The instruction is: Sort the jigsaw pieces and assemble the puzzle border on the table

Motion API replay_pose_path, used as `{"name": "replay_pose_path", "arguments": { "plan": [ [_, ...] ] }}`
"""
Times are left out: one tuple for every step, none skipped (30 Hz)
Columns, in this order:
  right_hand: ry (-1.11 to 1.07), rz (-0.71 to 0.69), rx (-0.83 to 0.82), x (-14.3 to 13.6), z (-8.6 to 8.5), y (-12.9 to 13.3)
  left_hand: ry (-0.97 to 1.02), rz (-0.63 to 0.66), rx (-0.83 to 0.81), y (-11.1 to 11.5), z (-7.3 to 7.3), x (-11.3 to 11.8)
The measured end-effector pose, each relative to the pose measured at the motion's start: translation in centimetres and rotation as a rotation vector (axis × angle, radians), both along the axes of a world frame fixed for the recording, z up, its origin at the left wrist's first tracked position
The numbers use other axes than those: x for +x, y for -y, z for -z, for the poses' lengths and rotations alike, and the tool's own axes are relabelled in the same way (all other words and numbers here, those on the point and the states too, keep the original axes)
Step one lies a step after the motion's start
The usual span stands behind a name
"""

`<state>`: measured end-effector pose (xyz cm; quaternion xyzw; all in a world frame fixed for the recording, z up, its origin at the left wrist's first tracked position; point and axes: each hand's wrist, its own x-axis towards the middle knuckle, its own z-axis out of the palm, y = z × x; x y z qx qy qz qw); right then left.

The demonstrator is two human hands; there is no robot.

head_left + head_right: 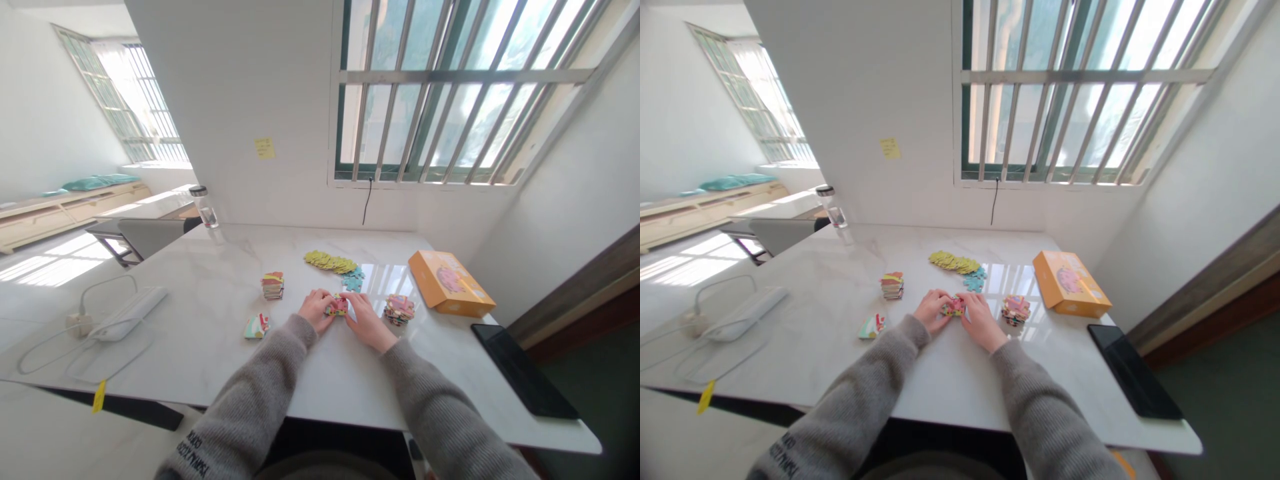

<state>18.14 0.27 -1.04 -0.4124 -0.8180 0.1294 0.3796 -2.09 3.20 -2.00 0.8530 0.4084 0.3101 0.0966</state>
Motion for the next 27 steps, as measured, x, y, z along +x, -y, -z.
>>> {"name": "replay_pose_path", "arguments": {
  "plan": [
    [-0.031,-0.006,0.002,-0.1,-0.3,0.1,0.043,-0.001,0.017,0.1,0.0,0.0],
    [-0.072,-0.004,-0.002,-0.2,-0.5,0.2,0.087,-0.002,0.038,0.1,0.0,0.0],
    [-0.122,0.007,-0.016,-0.3,-0.8,0.3,0.134,-0.007,0.063,0.2,-0.1,0.1],
    [-0.18,0.024,-0.047,-0.4,-1.0,0.3,0.178,-0.012,0.091,0.3,-0.2,0.2],
    [-0.242,0.038,-0.096,-0.4,-1.1,0.3,0.217,-0.015,0.116,0.5,-0.3,0.3],
    [-0.301,0.043,-0.159,-0.5,-1.2,0.3,0.249,-0.015,0.139,0.6,-0.4,0.4],
    [-0.355,0.036,-0.227,-0.6,-1.3,0.3,0.27,-0.011,0.157,0.7,-0.5,0.5],
    [-0.402,0.025,-0.289,-0.6,-1.3,0.2,0.283,-0.004,0.172,0.8,-0.5,0.6],
    [-0.444,0.016,-0.336,-0.6,-1.3,0.1,0.286,0.01,0.184,1.0,-0.5,0.8],
    [-0.479,0.016,-0.365,-0.6,-1.3,0.1,0.28,0.03,0.193,1.2,-0.4,0.9],
    [-0.505,0.03,-0.374,-0.6,-1.3,0.0,0.268,0.054,0.199,1.3,-0.4,1.1],
    [-0.521,0.055,-0.367,-0.5,-1.3,-0.1,0.252,0.082,0.204,1.5,-0.3,1.2],
    [-0.526,0.083,-0.354,-0.4,-1.3,-0.1,0.237,0.11,0.208,1.7,-0.3,1.2],
    [-0.517,0.104,-0.34,-0.2,-1.3,-0.1,0.229,0.132,0.213,1.8,-0.4,1.3],
    [-0.499,0.115,-0.328,-0.1,-1.4,-0.1,0.224,0.144,0.22,1.9,-0.4,1.3],
    [-0.479,0.117,-0.319,0.0,-1.5,-0.1,0.225,0.148,0.229,2.0,-0.5,1.2],
    [-0.462,0.109,-0.314,0.1,-1.5,-0.1,0.226,0.151,0.237,2.0,-0.6,1.2],
    [-0.447,0.096,-0.315,0.1,-1.6,-0.1,0.227,0.159,0.242,2.1,-0.7,1.1],
    [-0.438,0.085,-0.318,0.1,-1.7,0.0,0.221,0.169,0.243,2.1,-0.8,1.0],
    [-0.435,0.073,-0.325,0.0,-1.7,0.0,0.212,0.178,0.241,2.0,-0.9,1.0],
    [-0.44,0.06,-0.334,-0.1,-1.7,0.1,0.204,0.179,0.237,2.0,-1.0,0.9],
    [-0.45,0.043,-0.347,-0.2,-1.7,0.1,0.199,0.165,0.231,2.0,-1.1,0.9],
    [-0.463,0.023,-0.36,-0.3,-1.7,0.2,0.197,0.133,0.224,2.0,-1.1,0.8],
    [-0.477,0.003,-0.37,-0.5,-1.6,0.2,0.195,0.09,0.216,2.0,-1.2,0.8],
    [-0.487,-0.012,-0.375,-0.5,-1.5,0.2,0.191,0.047,0.208,2.0,-1.2,0.8],
    [-0.493,-0.015,-0.371,-0.6,-1.4,0.2,0.183,0.015,0.199,2.0,-1.2,0.8],
    [-0.496,-0.003,-0.356,-0.5,-1.3,0.1,0.167,0.0,0.188,2.0,-1.2,0.8]
  ]
}}
